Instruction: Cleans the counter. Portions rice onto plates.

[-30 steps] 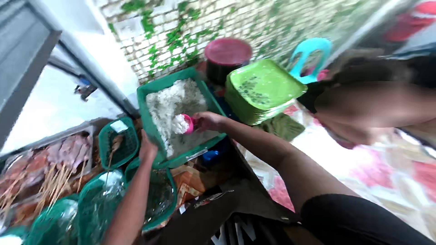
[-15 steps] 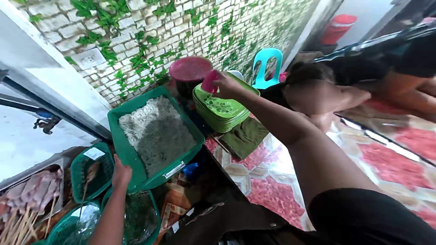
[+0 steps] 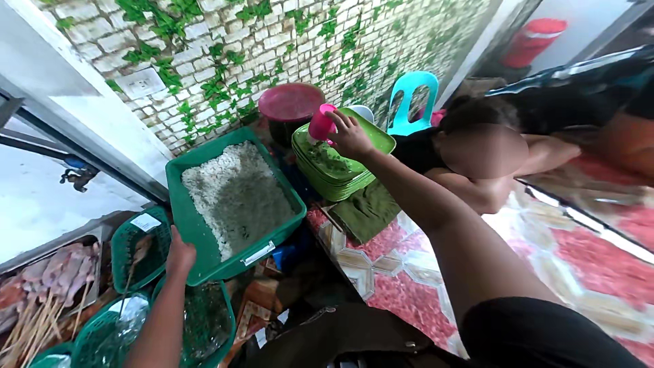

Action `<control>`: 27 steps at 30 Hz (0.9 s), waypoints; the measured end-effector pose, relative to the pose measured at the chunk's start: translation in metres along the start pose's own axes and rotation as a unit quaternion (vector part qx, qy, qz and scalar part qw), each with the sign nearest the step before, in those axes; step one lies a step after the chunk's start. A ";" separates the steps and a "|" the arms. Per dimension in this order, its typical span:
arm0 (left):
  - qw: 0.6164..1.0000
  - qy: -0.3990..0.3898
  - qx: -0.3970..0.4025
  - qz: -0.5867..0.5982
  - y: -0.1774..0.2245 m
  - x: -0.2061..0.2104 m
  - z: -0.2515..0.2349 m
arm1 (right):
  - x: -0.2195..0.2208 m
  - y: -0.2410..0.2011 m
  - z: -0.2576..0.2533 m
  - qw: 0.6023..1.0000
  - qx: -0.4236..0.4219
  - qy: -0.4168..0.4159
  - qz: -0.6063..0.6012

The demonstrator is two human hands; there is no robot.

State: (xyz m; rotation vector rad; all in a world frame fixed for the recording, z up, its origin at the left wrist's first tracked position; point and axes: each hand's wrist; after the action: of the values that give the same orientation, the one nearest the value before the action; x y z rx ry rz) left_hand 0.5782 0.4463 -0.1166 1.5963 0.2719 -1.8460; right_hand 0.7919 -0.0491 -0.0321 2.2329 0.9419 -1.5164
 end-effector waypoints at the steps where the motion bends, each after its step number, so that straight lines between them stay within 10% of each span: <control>1: 1.000 -0.001 -0.001 -0.001 0.001 0.000 0.001 | -0.002 -0.002 0.000 1.000 0.003 0.005 0.000; 12: 1.000 -0.007 -0.012 -0.005 0.004 -0.005 0.001 | -0.048 -0.004 0.065 0.998 -0.058 -0.007 0.000; 17: 1.000 -0.004 0.000 0.002 0.001 -0.005 -0.001 | -0.053 0.006 0.052 0.950 0.134 0.152 -0.239; 22: 0.999 0.012 0.026 0.034 -0.002 -0.003 -0.002 | -0.077 -0.004 0.004 0.811 0.348 0.071 -0.466; 27: 0.999 0.006 0.018 0.037 -0.005 -0.003 -0.004 | -0.077 -0.022 -0.037 0.810 0.399 0.018 -0.430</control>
State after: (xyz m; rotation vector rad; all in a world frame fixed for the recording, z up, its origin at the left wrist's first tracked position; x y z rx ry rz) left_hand 0.5783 0.4526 -0.1160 1.6208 0.1825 -1.7956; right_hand 0.7858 -0.0395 0.0552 2.4526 1.7323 -2.6769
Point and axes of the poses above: each hand's wrist, its own z-axis away from the middle knuckle, its own x-axis out of the palm, y = z × x, and after that the axes turned 9 degrees about -z, right-handed
